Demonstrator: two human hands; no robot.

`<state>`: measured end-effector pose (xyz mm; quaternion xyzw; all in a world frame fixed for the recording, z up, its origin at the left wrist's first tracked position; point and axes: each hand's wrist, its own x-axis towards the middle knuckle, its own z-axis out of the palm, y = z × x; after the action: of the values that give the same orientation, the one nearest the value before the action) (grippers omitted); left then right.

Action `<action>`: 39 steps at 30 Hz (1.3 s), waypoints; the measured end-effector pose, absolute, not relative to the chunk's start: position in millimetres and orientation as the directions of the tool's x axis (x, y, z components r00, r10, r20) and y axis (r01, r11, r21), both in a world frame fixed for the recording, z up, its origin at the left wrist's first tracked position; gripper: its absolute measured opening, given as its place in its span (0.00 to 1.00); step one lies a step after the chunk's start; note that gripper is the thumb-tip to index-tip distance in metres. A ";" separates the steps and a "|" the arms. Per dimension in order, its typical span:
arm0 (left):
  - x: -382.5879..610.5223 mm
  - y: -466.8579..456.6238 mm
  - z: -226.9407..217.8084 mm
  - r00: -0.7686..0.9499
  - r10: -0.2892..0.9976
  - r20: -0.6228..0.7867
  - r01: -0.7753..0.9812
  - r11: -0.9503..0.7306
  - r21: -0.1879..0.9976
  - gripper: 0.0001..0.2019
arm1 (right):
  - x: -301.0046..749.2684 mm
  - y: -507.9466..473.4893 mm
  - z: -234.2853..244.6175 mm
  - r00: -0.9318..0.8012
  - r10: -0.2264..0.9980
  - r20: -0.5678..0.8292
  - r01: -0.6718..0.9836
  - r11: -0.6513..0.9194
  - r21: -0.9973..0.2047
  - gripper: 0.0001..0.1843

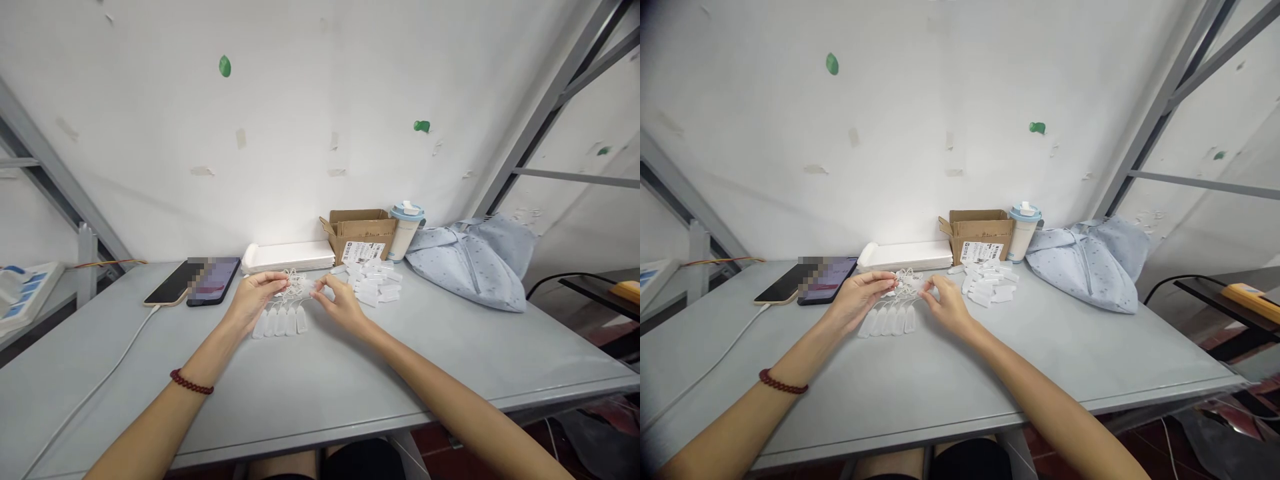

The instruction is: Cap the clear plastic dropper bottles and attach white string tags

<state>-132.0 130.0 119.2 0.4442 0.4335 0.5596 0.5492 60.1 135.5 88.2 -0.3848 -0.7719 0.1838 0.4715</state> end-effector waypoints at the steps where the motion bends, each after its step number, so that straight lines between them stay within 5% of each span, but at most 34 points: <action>1: -132.0 129.7 119.3 -0.003 1.000 0.018 -0.220 -0.018 0.975 0.13 | 60.0 135.2 88.6 -0.253 0.771 0.585 0.418 0.632 -0.652 0.05; 19: -130.8 125.0 121.6 0.060 0.998 0.009 -0.042 -0.006 0.999 0.12 | 60.0 133.9 87.7 -0.301 0.766 0.568 0.452 0.639 -0.622 0.05; 28: -127.4 121.9 123.3 0.197 0.974 0.109 0.160 -0.142 0.977 0.12 | 59.0 130.9 86.7 -0.414 0.706 0.574 0.500 0.704 -0.505 0.17; 39: -127.3 125.2 117.6 0.267 0.947 0.177 0.224 -0.240 0.945 0.13 | 56.2 128.1 84.6 -0.446 0.670 0.594 0.488 0.738 -0.465 0.16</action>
<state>-127.3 125.2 117.6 0.6675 0.4387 0.4174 0.4333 56.2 128.1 84.6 -0.3435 -0.8428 0.1137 0.3986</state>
